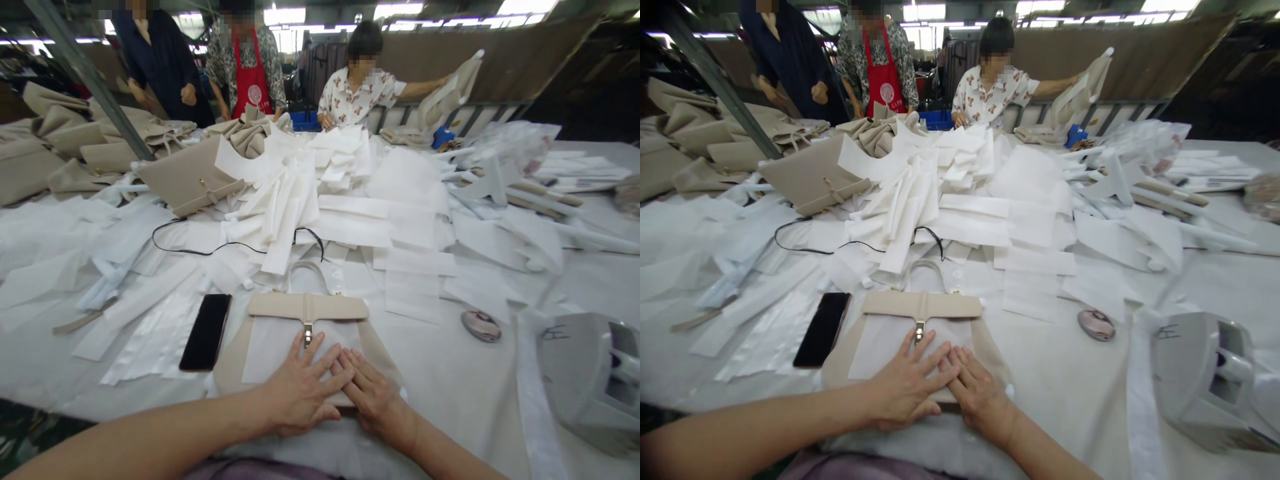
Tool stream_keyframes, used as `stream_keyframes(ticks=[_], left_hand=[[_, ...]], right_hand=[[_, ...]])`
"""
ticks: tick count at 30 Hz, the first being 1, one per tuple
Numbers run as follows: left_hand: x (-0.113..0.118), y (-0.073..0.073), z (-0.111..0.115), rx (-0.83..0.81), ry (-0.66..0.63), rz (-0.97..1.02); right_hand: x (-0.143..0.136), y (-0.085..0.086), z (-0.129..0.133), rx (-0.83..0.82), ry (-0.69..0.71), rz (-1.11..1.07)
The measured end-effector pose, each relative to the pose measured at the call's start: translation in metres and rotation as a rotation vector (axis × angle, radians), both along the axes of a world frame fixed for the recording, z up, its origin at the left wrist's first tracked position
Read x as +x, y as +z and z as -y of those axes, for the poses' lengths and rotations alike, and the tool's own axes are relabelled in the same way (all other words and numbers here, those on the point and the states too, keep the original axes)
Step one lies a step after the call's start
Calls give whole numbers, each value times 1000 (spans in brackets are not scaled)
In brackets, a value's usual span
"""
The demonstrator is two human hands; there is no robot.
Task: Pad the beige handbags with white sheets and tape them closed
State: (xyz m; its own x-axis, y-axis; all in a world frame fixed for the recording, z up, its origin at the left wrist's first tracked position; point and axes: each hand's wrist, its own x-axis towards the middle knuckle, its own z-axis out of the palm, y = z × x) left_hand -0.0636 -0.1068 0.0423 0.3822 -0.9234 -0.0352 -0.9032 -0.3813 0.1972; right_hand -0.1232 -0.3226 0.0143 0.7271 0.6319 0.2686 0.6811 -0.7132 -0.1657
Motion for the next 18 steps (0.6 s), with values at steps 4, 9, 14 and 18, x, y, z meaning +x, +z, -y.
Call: stream_keyframes(ticks=[4,9,14,18], left_hand=[[-2,-12,-3,-36,8,-21],[-3,-12,-4,-61,-6,-55],[-4,-9,-5,-68,14,-73],[-5,-10,-5,-70,21,-80]], right_hand=[[0,-7,2,-20,11,26],[0,2,1,79,-3,-132],[22,51,12,440,-87,-658],[85,63,34,741,-661,-705]])
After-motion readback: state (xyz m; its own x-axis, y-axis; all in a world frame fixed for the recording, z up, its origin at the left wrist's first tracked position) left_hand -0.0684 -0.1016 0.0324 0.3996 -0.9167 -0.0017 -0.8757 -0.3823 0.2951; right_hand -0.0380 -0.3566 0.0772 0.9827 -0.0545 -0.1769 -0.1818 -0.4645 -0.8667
